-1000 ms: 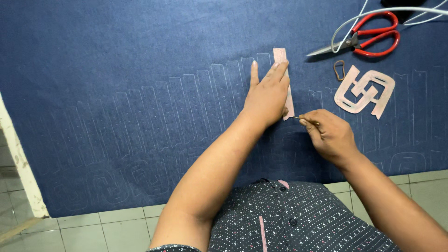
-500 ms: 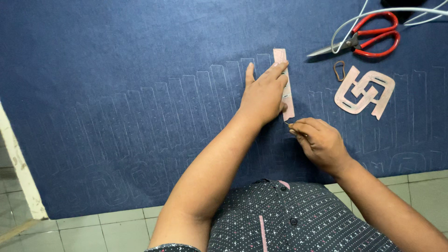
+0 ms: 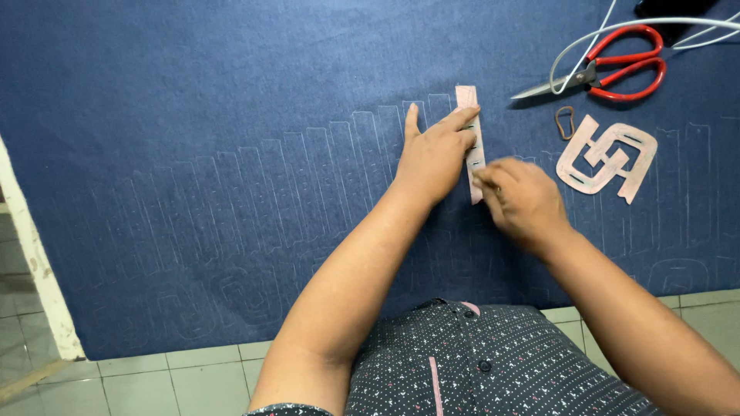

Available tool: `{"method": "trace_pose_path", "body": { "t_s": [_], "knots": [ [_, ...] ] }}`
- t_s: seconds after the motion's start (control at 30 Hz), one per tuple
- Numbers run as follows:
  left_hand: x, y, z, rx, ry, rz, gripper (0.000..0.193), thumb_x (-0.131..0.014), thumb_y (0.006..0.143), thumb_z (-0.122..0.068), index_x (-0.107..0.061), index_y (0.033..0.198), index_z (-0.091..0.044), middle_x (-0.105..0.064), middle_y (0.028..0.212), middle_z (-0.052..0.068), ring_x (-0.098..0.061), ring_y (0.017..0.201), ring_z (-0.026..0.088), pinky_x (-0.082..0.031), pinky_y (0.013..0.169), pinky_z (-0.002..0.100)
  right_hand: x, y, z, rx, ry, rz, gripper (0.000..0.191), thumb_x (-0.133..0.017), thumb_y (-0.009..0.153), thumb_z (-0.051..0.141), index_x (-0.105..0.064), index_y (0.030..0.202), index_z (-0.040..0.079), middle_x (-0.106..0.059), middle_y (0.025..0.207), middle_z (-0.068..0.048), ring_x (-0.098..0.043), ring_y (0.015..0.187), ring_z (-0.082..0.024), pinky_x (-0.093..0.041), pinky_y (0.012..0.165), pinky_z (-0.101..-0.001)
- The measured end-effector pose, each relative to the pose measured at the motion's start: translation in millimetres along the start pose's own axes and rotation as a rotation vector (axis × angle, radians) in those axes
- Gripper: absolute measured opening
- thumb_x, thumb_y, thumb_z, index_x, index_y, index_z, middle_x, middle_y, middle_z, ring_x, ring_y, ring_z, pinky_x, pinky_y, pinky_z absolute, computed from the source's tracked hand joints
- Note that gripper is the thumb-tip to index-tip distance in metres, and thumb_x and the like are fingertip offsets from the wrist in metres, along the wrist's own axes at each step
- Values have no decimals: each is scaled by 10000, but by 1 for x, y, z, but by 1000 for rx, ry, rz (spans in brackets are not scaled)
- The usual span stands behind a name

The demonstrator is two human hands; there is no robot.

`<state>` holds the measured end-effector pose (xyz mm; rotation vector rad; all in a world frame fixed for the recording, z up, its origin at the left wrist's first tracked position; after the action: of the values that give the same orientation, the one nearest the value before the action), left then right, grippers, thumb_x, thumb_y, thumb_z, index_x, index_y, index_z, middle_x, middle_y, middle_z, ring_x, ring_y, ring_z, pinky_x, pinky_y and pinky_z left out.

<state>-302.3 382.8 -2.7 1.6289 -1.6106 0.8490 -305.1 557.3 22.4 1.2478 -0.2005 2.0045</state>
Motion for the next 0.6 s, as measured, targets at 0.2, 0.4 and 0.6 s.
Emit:
{"method": "trace_pose_path", "body": {
  "t_s": [0.2,0.4,0.6],
  "knots": [
    [4,-2,-7,26,68,63,162,-667,887,-169,-723,1038,-151,-502,1557,-50,-500,1422,143,-126,1200,752,6,-17,-6,-274,170,-7,102,-694,978,119,-727,1037,42,-722,987,-116,-718,839,-284,-562,746,-363],
    [9,-11,-11,109,77,114,510,-846,728,-355,-677,1183,-199,-377,1572,23,-228,1519,317,-107,1164,782,3,-6,-24,-240,204,-95,125,-690,1025,124,-736,1089,27,-737,1027,-136,-728,911,-282,-568,797,-360],
    [8,-13,-9,108,78,77,477,-856,733,-360,-658,1124,-171,-409,1583,-20,-286,1522,303,-126,1160,790,-11,-8,-10,-113,41,-135,108,-687,1015,117,-719,1049,20,-738,1005,-144,-709,894,-326,-555,801,-404]
  ]
}}
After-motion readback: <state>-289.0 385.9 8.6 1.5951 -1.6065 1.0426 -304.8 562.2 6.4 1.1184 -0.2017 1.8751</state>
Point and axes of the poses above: each hand's wrist, its own y-axis towards the middle knuckle, its own x-axis out of the back of the hand, z = x × y, the point moved 2 cm from there along y, towards the middle knuckle
